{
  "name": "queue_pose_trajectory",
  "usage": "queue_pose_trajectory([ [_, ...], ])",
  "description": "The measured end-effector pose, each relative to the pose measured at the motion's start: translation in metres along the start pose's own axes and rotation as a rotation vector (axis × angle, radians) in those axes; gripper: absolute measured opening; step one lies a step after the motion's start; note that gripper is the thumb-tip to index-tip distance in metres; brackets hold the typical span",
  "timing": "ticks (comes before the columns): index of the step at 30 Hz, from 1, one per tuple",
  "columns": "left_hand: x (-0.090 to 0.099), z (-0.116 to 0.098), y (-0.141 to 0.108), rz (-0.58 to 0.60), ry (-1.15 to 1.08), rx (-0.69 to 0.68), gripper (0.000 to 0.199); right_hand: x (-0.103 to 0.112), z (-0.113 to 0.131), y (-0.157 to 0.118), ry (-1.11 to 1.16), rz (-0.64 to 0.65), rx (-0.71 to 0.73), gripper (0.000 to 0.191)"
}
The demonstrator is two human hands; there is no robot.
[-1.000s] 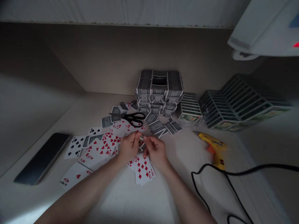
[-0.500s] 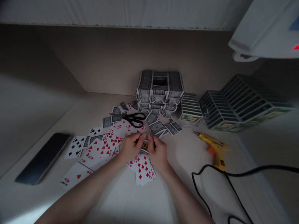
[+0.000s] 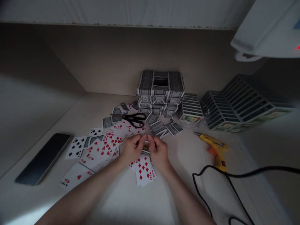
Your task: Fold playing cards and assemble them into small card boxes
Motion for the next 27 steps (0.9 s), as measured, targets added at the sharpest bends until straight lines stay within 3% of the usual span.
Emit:
queue_pose_trajectory([
  [4, 0.001, 0.012, 0.001, -0.03, -0.069, 0.102, 0.04, -0.004, -0.004, 0.001, 0.135, 0.084, -0.093, 0.037],
  [9, 0.008, 0.028, 0.0, -0.118, -0.103, 0.249, 0.042, -0.014, -0.006, -0.002, 0.121, 0.188, -0.104, 0.029],
  [13, 0.008, 0.028, 0.0, -0.105, -0.169, 0.272, 0.04, -0.015, -0.014, -0.001, 0.119, 0.163, -0.121, 0.027],
  [17, 0.005, 0.027, 0.001, -0.119, -0.288, 0.273, 0.024, -0.006, -0.013, 0.001, 0.057, 0.055, -0.107, 0.028],
  [20, 0.004, 0.025, 0.001, -0.118, -0.297, 0.25, 0.028, 0.0, -0.006, 0.002, -0.069, 0.003, -0.052, 0.027],
  [27, 0.001, 0.023, -0.001, -0.07, -0.215, 0.205, 0.019, -0.002, 0.001, 0.001, -0.202, 0.022, 0.022, 0.027],
])
Point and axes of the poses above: each hand's wrist, its own y-axis towards the middle knuckle, its own x-axis out of the back of the hand, z = x × y, the point moved 8 cm from there along y, towards the middle knuckle, and after that the axes turned 3 degrees about -x, right-handed, at the moved point
